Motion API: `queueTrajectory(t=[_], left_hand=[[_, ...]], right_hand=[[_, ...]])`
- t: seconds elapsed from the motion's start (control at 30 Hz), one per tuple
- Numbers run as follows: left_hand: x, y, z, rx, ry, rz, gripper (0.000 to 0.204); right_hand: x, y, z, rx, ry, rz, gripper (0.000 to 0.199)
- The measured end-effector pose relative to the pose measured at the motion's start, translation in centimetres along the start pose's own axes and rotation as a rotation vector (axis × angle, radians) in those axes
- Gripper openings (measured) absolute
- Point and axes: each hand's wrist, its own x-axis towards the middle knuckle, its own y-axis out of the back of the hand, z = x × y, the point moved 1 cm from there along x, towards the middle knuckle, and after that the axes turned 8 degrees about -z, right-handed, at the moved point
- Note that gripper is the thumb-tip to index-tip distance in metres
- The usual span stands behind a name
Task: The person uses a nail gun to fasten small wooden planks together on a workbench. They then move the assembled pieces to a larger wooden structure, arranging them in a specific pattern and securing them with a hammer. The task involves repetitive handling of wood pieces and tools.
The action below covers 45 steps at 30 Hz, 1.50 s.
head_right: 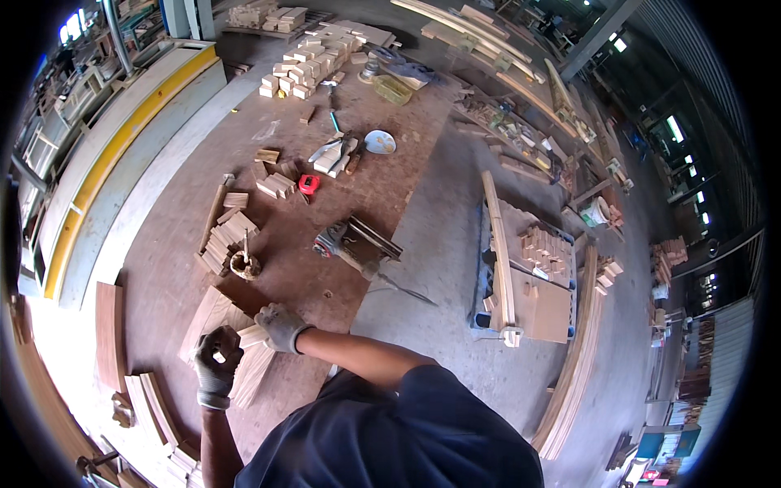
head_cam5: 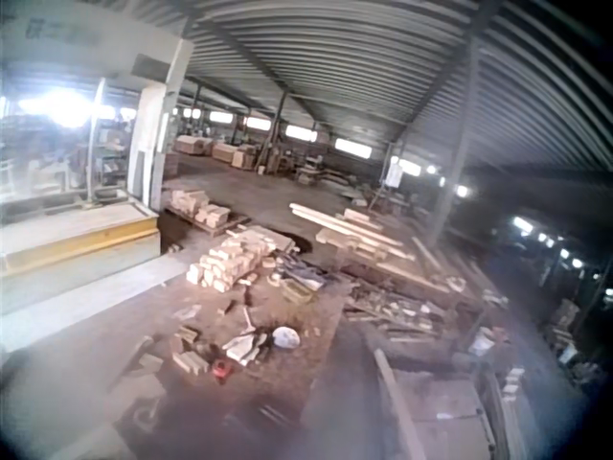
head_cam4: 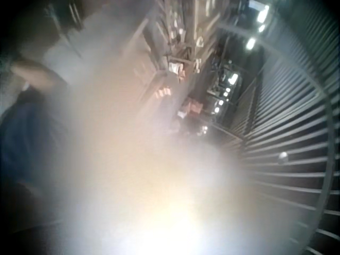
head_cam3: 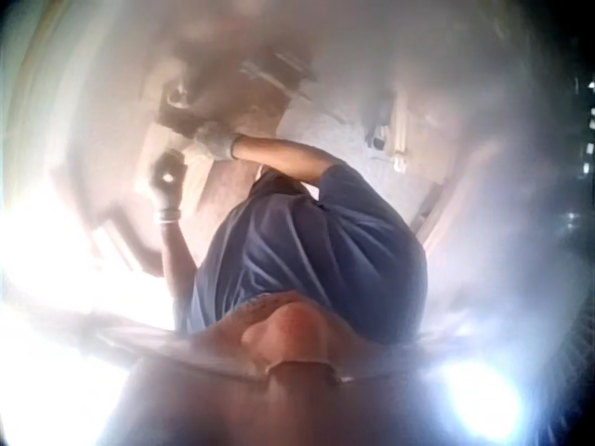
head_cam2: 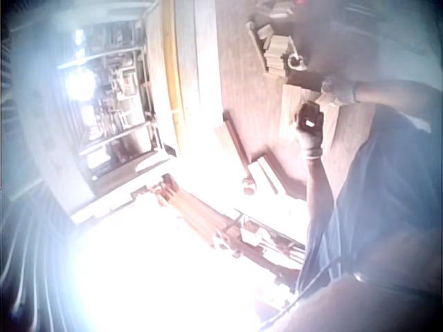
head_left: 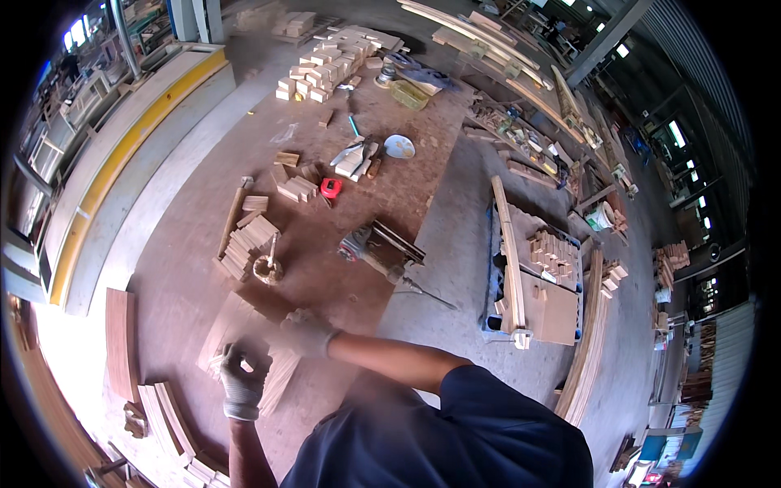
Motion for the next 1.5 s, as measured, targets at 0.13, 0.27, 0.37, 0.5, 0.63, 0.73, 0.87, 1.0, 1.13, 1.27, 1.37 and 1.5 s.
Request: queueTrajectory(t=[0.13, 0.27, 0.37, 0.5, 0.63, 0.73, 0.87, 1.0, 1.13, 1.27, 1.37, 1.5], left_hand=[[0.3, -0.5, 0.6, 0.161, -0.081, -0.064, 0.05], [0.8, -1.5, 0.5, 0.259, -0.151, -0.098, 0.051], [1.0, -2.1, 0.4, 0.304, -0.141, -0.15, 0.05], [0.8, -2.5, 0.0, 0.345, -0.119, -0.154, 0.047], [0.7, -2.6, 0.5, 0.312, -0.201, -0.079, 0.031], [0.5, -2.6, 0.0, 0.323, -0.175, -0.087, 0.034], [0.4, -3.0, -0.4, 0.327, -0.126, -0.091, 0.036], [-0.1, -2.9, -0.6, 0.315, -0.104, -0.079, 0.038], [0.4, -2.1, 0.5, 0.314, -0.187, -0.138, 0.033], [0.0, -2.4, 0.0, 0.367, -0.069, -0.125, 0.041], [-0.2, -2.7, -0.7, 0.474, -0.043, -0.157, 0.05], [0.1, -3.7, -0.4, 0.467, 0.02, -0.222, 0.046]], right_hand=[[-1.1, -1.1, 0.6, 0.035, -0.043, 0.044, 0.043], [-2.3, -1.0, 0.8, 0.243, -0.106, 0.087, 0.046], [-3.0, -2.7, 1.7, 0.325, -0.109, 0.207, 0.053], [-4.7, -3.3, 2.7, 0.332, -0.145, 0.223, 0.06], [-7.8, -3.3, 3.7, 0.142, -0.161, 0.253, 0.07], [-9.0, -5.6, 5.5, 0.073, -0.121, 0.296, 0.074], [-10.1, -5.0, 5.6, 0.052, -0.129, 0.256, 0.074], [-10.2, -5.3, 5.3, 0.027, -0.09, 0.355, 0.067], [-8.6, -7.5, 6.8, 0.112, -0.154, 0.264, 0.067], [-9.3, -6.3, 5.9, 0.017, -0.087, 0.366, 0.063], [-9.8, -5.6, 6.0, -0.008, -0.081, 0.3, 0.07], [-9.9, -5.3, 6.3, -0.017, -0.068, 0.295, 0.07]])
